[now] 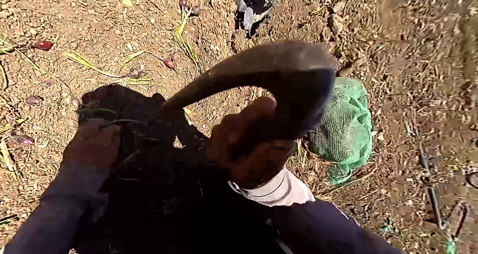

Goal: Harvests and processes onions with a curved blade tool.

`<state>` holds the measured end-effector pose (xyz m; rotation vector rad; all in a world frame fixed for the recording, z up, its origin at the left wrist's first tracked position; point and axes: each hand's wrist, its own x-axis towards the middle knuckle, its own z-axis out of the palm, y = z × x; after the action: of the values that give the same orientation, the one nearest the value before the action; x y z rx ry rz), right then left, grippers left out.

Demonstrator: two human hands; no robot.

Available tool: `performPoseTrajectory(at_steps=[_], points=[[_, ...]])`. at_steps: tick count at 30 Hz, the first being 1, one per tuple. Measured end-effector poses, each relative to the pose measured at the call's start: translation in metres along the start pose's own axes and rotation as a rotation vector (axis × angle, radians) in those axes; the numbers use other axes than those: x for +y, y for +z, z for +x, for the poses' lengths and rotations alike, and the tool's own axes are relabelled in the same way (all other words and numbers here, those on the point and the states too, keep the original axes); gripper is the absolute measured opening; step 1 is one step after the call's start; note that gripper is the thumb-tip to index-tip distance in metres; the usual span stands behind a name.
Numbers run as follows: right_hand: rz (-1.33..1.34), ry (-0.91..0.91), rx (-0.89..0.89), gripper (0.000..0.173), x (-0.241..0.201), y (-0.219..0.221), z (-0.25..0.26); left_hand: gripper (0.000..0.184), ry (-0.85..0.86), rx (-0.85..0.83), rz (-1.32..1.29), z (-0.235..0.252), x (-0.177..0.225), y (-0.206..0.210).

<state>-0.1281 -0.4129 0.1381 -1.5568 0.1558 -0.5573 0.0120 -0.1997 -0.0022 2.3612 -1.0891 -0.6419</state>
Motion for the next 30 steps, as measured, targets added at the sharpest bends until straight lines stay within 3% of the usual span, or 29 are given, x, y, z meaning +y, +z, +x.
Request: performPoseTrajectory(at_steps=[3, 5, 7, 10, 12, 15, 18, 20, 22, 24, 27, 30], points=[[-0.289, 0.074, -0.06, 0.042, 0.059, 0.008, 0.004, 0.033, -0.332, -0.162, 0.068, 0.025, 0.002, -0.032], [-0.239, 0.135, -0.083, 0.039, 0.042, -0.001, 0.013, 0.033, -0.446, -0.175, 0.088, 0.032, 0.008, -0.037], [0.004, 0.187, -0.082, 0.036, 0.001, -0.025, 0.025, 0.034, -0.512, -0.086, 0.026, 0.028, 0.018, -0.035], [0.38, 0.154, -0.103, 0.037, -0.039, -0.061, 0.047, 0.022, -0.493, -0.125, -0.177, 0.014, 0.034, -0.021], [0.274, 0.139, -0.171, 0.038, -0.016, -0.063, 0.057, 0.016, -0.416, -0.112, -0.262, 0.014, 0.039, -0.015], [-0.124, 0.235, -0.215, 0.036, 0.061, -0.044, 0.032, 0.017, -0.333, 0.025, -0.31, 0.04, 0.054, -0.011], [-0.135, 0.333, -0.195, 0.034, 0.056, -0.045, 0.027, 0.033, -0.494, -0.229, -0.093, 0.078, 0.086, 0.027], [0.052, 0.32, -0.216, 0.038, 0.024, -0.076, 0.031, 0.042, -0.585, -0.356, 0.106, 0.087, 0.093, 0.081], [0.162, 0.346, -0.274, 0.046, -0.003, -0.117, 0.032, 0.039, -0.596, -0.387, 0.164, 0.086, 0.102, 0.087], [0.026, 0.274, -0.273, 0.045, -0.003, -0.144, 0.032, 0.038, -0.629, -0.301, 0.077, 0.087, 0.11, 0.035], [-0.29, 0.219, -0.251, 0.045, 0.04, -0.147, 0.026, 0.056, -0.794, 0.058, -0.005, 0.085, 0.075, -0.006], [-0.168, 0.198, -0.162, 0.05, 0.025, -0.142, 0.045, 0.06, -0.885, 0.046, 0.06, 0.097, 0.052, -0.01]])
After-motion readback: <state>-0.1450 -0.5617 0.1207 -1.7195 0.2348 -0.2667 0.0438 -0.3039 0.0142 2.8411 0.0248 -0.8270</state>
